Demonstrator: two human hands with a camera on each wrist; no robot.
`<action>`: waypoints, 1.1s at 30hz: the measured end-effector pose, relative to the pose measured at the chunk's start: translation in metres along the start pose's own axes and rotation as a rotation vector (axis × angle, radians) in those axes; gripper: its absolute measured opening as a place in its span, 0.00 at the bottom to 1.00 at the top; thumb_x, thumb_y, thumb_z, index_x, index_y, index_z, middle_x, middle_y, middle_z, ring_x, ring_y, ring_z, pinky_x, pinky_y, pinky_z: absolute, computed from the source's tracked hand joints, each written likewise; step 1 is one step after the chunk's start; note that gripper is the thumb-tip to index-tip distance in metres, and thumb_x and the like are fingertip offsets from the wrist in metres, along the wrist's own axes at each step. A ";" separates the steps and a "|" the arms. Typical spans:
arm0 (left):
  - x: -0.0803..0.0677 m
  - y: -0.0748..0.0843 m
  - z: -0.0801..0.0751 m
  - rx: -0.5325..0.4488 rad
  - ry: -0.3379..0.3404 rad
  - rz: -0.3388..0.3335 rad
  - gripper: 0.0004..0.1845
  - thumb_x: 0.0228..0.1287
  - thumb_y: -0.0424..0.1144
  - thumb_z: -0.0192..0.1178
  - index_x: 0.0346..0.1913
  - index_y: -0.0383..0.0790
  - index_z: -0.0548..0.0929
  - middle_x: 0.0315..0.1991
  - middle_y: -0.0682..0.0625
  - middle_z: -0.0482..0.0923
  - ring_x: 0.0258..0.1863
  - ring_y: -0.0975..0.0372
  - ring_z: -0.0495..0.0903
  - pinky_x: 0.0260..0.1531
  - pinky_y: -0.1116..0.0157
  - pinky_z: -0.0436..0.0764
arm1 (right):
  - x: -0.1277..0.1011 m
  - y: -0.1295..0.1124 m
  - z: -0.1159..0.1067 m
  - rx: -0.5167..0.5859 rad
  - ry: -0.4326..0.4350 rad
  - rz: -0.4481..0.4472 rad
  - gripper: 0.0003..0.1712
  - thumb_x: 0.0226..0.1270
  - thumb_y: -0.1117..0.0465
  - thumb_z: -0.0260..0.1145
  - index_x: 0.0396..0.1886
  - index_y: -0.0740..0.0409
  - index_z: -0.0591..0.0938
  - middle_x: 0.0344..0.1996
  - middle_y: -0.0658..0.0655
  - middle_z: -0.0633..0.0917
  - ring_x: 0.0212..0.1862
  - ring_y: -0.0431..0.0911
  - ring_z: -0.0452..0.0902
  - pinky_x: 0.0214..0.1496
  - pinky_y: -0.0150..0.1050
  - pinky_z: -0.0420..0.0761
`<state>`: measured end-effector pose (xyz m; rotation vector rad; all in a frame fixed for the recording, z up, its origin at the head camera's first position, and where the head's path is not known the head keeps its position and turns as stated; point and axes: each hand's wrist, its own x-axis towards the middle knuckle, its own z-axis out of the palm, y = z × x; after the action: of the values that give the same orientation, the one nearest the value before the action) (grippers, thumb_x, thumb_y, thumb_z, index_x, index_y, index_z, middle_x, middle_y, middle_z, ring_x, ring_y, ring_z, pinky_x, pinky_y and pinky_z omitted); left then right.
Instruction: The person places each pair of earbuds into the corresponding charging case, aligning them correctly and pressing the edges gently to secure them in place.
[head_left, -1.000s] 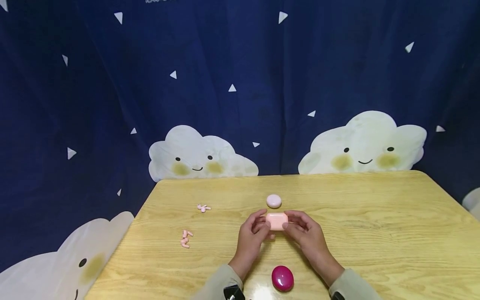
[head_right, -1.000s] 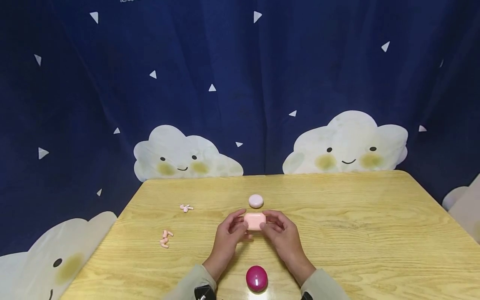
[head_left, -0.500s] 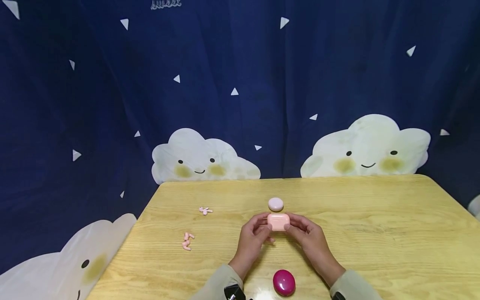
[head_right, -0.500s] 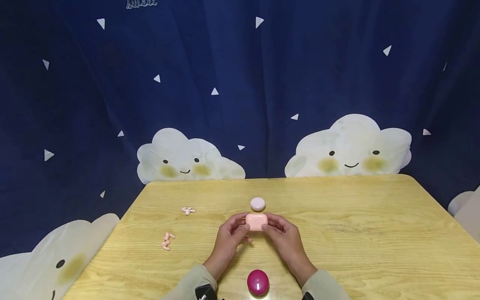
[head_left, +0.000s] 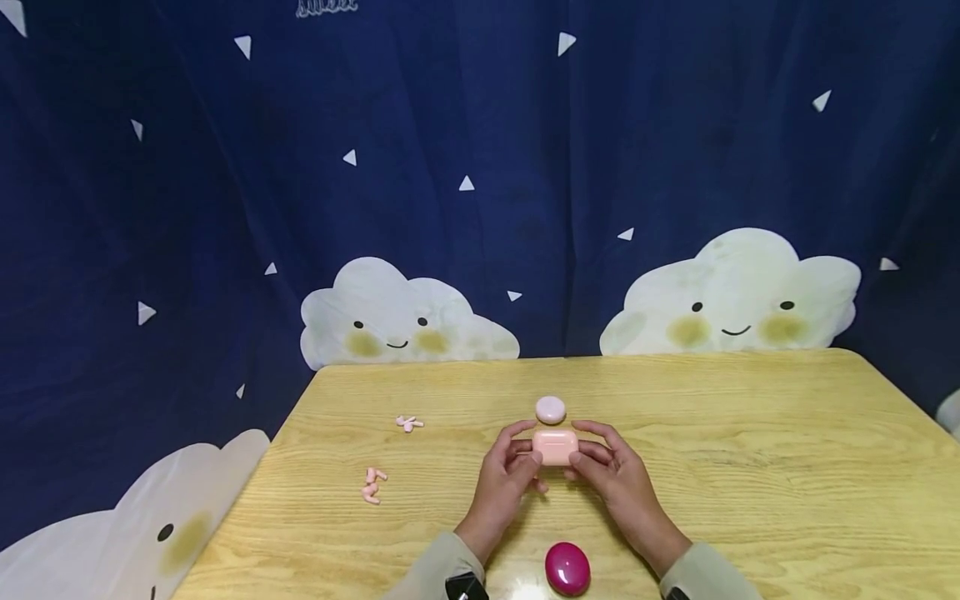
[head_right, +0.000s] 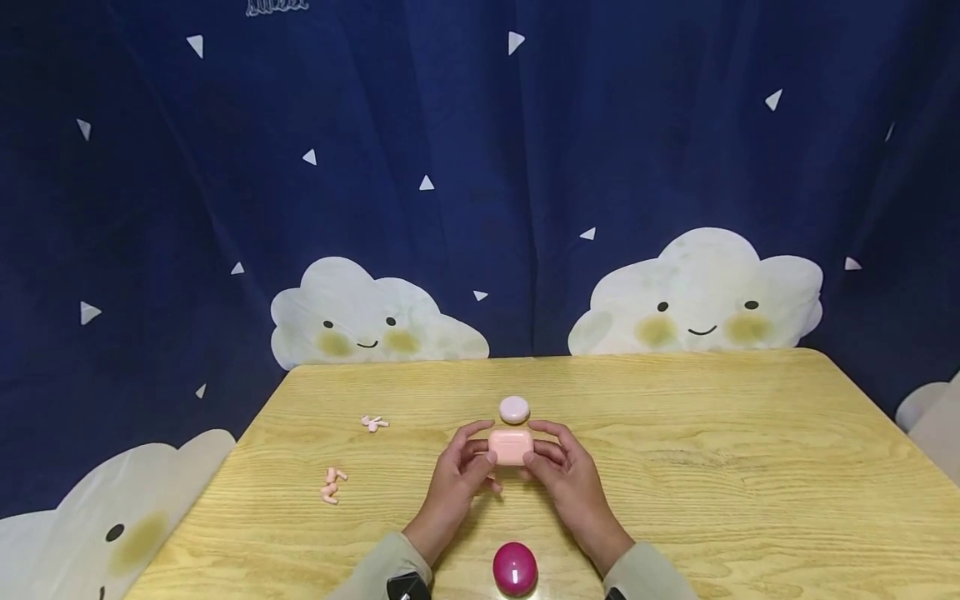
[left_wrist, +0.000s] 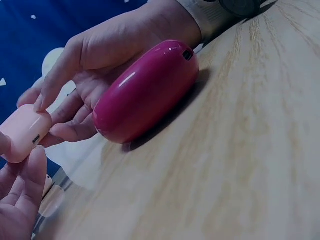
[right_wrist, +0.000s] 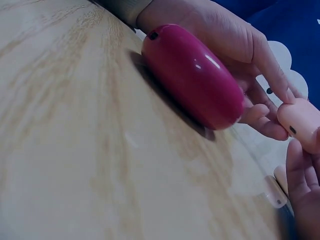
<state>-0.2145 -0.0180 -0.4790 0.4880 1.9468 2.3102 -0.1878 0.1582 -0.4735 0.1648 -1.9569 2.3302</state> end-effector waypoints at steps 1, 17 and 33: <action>0.000 0.000 0.000 0.010 -0.009 0.004 0.24 0.67 0.27 0.56 0.64 0.37 0.69 0.47 0.39 0.76 0.38 0.55 0.78 0.26 0.68 0.81 | 0.000 0.000 0.000 -0.009 -0.011 -0.014 0.26 0.65 0.67 0.65 0.62 0.63 0.71 0.49 0.70 0.80 0.45 0.46 0.81 0.43 0.44 0.83; -0.003 -0.002 0.002 0.118 -0.055 0.096 0.07 0.69 0.27 0.52 0.47 0.33 0.75 0.47 0.41 0.74 0.36 0.43 0.77 0.27 0.58 0.83 | -0.003 0.003 0.000 -0.109 -0.067 -0.129 0.14 0.67 0.66 0.63 0.49 0.70 0.78 0.50 0.61 0.78 0.34 0.52 0.80 0.37 0.41 0.84; -0.002 -0.001 0.002 0.129 -0.057 0.092 0.13 0.68 0.26 0.53 0.53 0.36 0.76 0.51 0.40 0.74 0.36 0.42 0.76 0.27 0.60 0.83 | 0.000 0.005 -0.003 -0.083 -0.101 -0.131 0.16 0.68 0.67 0.62 0.54 0.66 0.77 0.55 0.62 0.76 0.42 0.54 0.79 0.39 0.46 0.84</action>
<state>-0.2120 -0.0168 -0.4805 0.6606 2.0978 2.2051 -0.1881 0.1600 -0.4789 0.3991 -2.0180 2.1954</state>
